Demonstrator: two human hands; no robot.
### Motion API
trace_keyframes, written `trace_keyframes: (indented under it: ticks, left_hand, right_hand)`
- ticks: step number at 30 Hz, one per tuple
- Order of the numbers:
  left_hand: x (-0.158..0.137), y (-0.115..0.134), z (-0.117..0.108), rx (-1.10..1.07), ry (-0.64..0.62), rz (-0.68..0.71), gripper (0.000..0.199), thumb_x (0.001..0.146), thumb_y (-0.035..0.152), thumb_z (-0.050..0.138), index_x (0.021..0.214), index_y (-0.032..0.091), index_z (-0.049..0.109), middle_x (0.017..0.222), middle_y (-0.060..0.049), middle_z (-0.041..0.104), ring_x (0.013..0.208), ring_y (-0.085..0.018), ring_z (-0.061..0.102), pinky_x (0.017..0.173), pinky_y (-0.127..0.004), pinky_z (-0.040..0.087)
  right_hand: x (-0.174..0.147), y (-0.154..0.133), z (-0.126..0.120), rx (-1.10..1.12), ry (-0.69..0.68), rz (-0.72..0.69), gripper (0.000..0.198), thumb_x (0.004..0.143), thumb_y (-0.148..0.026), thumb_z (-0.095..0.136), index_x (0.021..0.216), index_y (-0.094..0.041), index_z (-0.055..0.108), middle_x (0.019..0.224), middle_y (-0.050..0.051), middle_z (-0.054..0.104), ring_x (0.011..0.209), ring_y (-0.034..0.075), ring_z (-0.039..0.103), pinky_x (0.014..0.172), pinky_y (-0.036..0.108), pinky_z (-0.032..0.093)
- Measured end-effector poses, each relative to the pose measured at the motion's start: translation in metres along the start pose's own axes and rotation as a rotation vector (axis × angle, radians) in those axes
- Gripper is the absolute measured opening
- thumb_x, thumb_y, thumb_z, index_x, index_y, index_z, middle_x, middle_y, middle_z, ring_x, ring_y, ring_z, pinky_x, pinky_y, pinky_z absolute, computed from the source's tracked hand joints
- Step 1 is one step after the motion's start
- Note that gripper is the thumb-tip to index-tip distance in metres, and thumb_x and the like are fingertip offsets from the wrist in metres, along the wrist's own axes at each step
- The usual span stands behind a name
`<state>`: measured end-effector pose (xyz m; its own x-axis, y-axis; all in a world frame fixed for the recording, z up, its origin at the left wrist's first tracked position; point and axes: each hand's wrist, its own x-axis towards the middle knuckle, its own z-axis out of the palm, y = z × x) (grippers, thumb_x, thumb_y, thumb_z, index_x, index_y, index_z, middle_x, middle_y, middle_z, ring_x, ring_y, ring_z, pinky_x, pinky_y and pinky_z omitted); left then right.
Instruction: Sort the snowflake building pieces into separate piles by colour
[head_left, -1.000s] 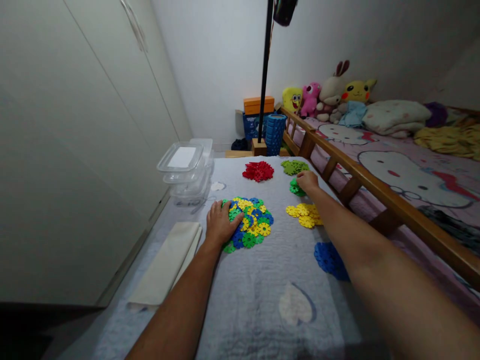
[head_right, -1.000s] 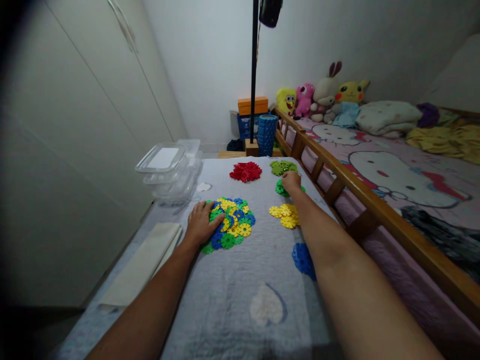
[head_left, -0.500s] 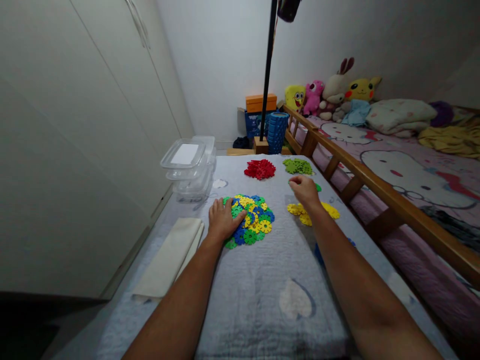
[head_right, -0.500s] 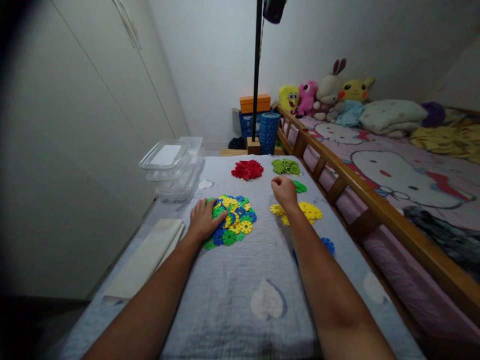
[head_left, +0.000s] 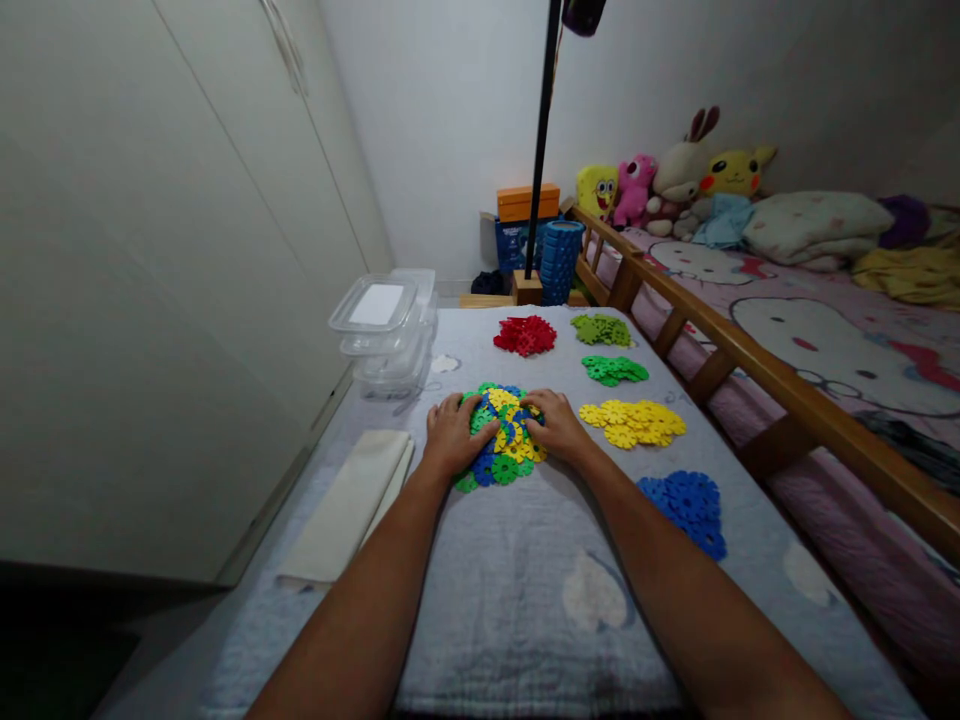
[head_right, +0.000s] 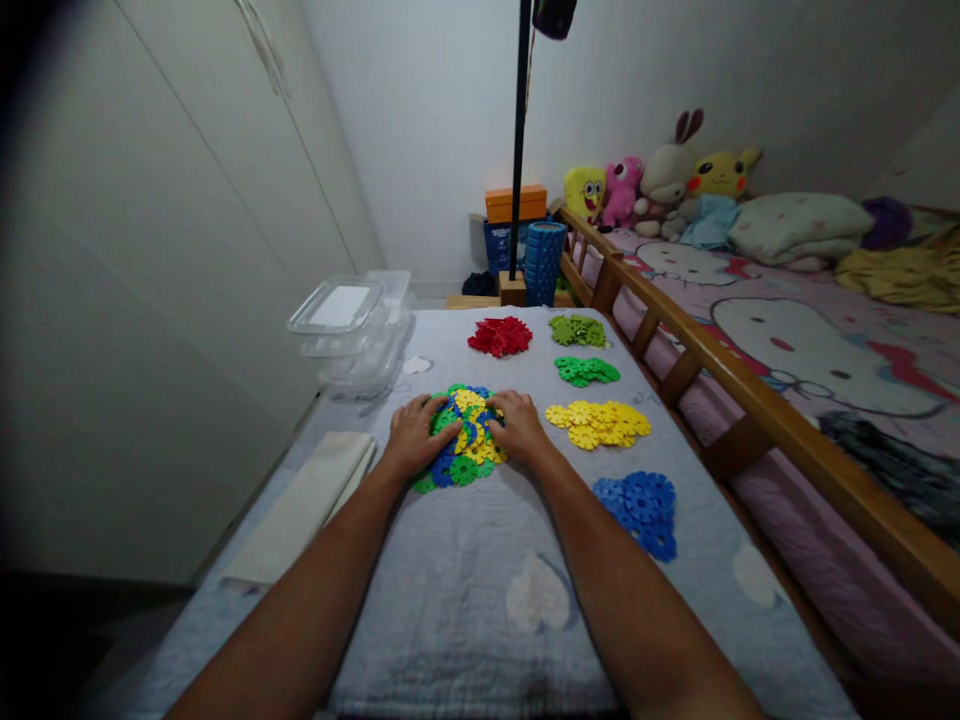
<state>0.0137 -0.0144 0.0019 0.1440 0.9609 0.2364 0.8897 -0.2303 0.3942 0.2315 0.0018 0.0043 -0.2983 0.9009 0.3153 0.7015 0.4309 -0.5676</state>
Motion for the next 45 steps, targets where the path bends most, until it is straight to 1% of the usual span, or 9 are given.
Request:
trace_keyframes:
  ticks: [9, 15, 19, 22, 25, 29, 32, 39, 45]
  left_hand:
    - [0.001, -0.001, 0.001, -0.088, 0.001, 0.013, 0.048, 0.091, 0.050, 0.055, 0.130, 0.024, 0.056, 0.139, -0.011, 0.057, 0.133, -0.029, 0.048, 0.114, -0.051, 0.032]
    - [0.001, -0.001, 0.001, -0.086, 0.004, 0.009, 0.048, 0.090, 0.050, 0.056, 0.130, 0.024, 0.056, 0.138, -0.011, 0.058, 0.132, -0.029, 0.049, 0.114, -0.050, 0.033]
    - [0.002, -0.002, 0.001, -0.077, 0.001, 0.019, 0.047, 0.091, 0.050, 0.055, 0.130, 0.023, 0.056, 0.137, -0.011, 0.059, 0.131, -0.029, 0.050, 0.114, -0.050, 0.033]
    - [0.002, -0.002, 0.000, -0.070, 0.000, 0.033, 0.047, 0.091, 0.050, 0.054, 0.129, 0.023, 0.057, 0.136, -0.011, 0.060, 0.130, -0.029, 0.051, 0.113, -0.050, 0.034]
    - [0.002, -0.002, 0.000, -0.073, -0.004, 0.038, 0.045, 0.092, 0.049, 0.053, 0.129, 0.023, 0.057, 0.135, -0.011, 0.060, 0.130, -0.028, 0.051, 0.113, -0.050, 0.034]
    - [0.002, -0.002, 0.000, -0.086, -0.007, 0.031, 0.043, 0.093, 0.047, 0.052, 0.128, 0.024, 0.057, 0.135, -0.010, 0.061, 0.130, -0.028, 0.051, 0.112, -0.049, 0.034]
    - [0.003, -0.003, 0.000, -0.086, -0.001, 0.034, 0.042, 0.093, 0.046, 0.050, 0.127, 0.023, 0.058, 0.134, -0.010, 0.062, 0.128, -0.027, 0.053, 0.111, -0.048, 0.035]
    - [0.003, -0.003, 0.000, -0.080, 0.003, 0.036, 0.041, 0.094, 0.046, 0.049, 0.127, 0.023, 0.058, 0.133, -0.010, 0.063, 0.127, -0.027, 0.055, 0.111, -0.047, 0.037]
    - [0.002, -0.004, 0.000, -0.083, 0.005, 0.043, 0.041, 0.095, 0.046, 0.047, 0.127, 0.023, 0.058, 0.133, -0.009, 0.063, 0.126, -0.027, 0.055, 0.111, -0.046, 0.037]
  right_hand:
    - [-0.003, 0.008, -0.001, 0.184, 0.127, 0.101, 0.007, 0.076, -0.020, 0.064, 0.083, -0.021, 0.067, 0.091, 0.004, 0.064, 0.092, 0.020, 0.058, 0.087, 0.034, 0.045]
    - [-0.002, 0.004, -0.004, 0.427, 0.077, 0.244, 0.018, 0.073, -0.028, 0.063, 0.089, -0.020, 0.067, 0.067, -0.004, 0.057, 0.064, 0.014, 0.053, 0.062, 0.026, 0.041]
    - [0.002, -0.002, -0.018, 0.510, 0.048, 0.283, 0.017, 0.069, -0.031, 0.065, 0.080, -0.019, 0.066, 0.068, -0.002, 0.060, 0.064, 0.014, 0.054, 0.061, 0.026, 0.042]
    - [0.002, -0.005, -0.040, 0.543, 0.012, 0.297, 0.017, 0.067, -0.034, 0.067, 0.076, -0.020, 0.065, 0.070, 0.000, 0.063, 0.067, 0.015, 0.056, 0.065, 0.028, 0.044]
    - [-0.007, -0.002, -0.071, 0.522, -0.040, 0.297, 0.021, 0.066, -0.037, 0.068, 0.075, -0.019, 0.066, 0.072, 0.000, 0.064, 0.069, 0.014, 0.056, 0.066, 0.027, 0.044]
    - [-0.034, 0.009, -0.112, 0.445, -0.235, 0.348, 0.022, 0.066, -0.039, 0.070, 0.074, -0.018, 0.066, 0.065, -0.002, 0.060, 0.059, 0.011, 0.048, 0.055, 0.023, 0.036]
    - [-0.057, 0.015, -0.132, 0.396, -0.344, 0.362, 0.019, 0.064, -0.036, 0.070, 0.070, -0.018, 0.066, 0.063, -0.002, 0.060, 0.059, 0.012, 0.049, 0.054, 0.023, 0.037]
    - [-0.099, 0.023, -0.155, 0.225, -0.429, 0.391, 0.012, 0.067, -0.031, 0.065, 0.073, -0.020, 0.068, 0.066, -0.001, 0.062, 0.061, 0.014, 0.053, 0.055, 0.025, 0.038]
    - [-0.112, 0.034, -0.159, 0.059, -0.468, 0.374, 0.006, 0.066, -0.020, 0.060, 0.065, -0.021, 0.067, 0.061, -0.002, 0.061, 0.057, 0.014, 0.051, 0.054, 0.025, 0.035]
